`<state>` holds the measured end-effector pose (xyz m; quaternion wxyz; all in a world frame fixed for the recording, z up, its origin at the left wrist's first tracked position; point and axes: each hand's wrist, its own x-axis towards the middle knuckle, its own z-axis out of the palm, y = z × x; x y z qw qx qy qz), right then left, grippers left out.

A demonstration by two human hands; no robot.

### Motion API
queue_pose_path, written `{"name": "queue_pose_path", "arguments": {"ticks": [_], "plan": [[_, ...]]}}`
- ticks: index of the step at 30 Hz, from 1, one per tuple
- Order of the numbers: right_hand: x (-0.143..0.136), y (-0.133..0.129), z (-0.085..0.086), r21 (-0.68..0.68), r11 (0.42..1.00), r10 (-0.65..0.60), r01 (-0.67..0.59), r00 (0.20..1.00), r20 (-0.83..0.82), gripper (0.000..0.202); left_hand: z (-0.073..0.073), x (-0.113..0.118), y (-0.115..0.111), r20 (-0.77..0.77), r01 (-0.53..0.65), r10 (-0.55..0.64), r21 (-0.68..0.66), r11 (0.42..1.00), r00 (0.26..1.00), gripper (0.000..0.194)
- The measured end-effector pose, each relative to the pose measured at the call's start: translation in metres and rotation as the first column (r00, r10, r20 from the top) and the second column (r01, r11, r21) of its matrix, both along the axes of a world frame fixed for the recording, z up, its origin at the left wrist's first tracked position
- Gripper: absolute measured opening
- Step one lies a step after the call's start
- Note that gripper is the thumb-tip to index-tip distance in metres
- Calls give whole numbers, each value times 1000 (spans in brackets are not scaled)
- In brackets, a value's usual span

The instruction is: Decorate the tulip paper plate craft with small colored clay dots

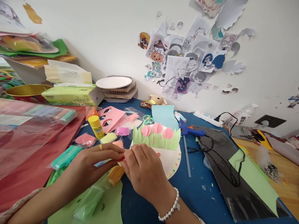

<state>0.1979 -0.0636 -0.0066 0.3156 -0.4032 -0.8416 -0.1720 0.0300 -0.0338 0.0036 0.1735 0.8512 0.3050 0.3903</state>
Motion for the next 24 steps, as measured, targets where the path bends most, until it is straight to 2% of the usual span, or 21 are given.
{"name": "queue_pose_path", "arguments": {"ticks": [3,7,12,16,20,24], "plan": [[3,3,0,33,999,-22,16,983,182,12,-1,0,0,-40,-7,10,76,997,999,16],[4,4,1,62,997,22,-38,970,240,20,-2,0,1,-84,6,8,163,987,996,19],[3,3,-2,86,993,57,-75,979,196,24,-3,-1,3,-92,24,-9,159,987,996,21],[3,4,-5,21,996,89,-92,991,96,26,-2,-3,2,-79,22,-12,120,993,997,18],[3,5,-7,-57,995,82,-83,996,-17,26,0,-3,1,-80,24,-17,85,996,997,15],[5,3,-7,-31,998,54,-55,998,-12,24,0,-5,2,-109,50,-43,64,997,993,16]]}}
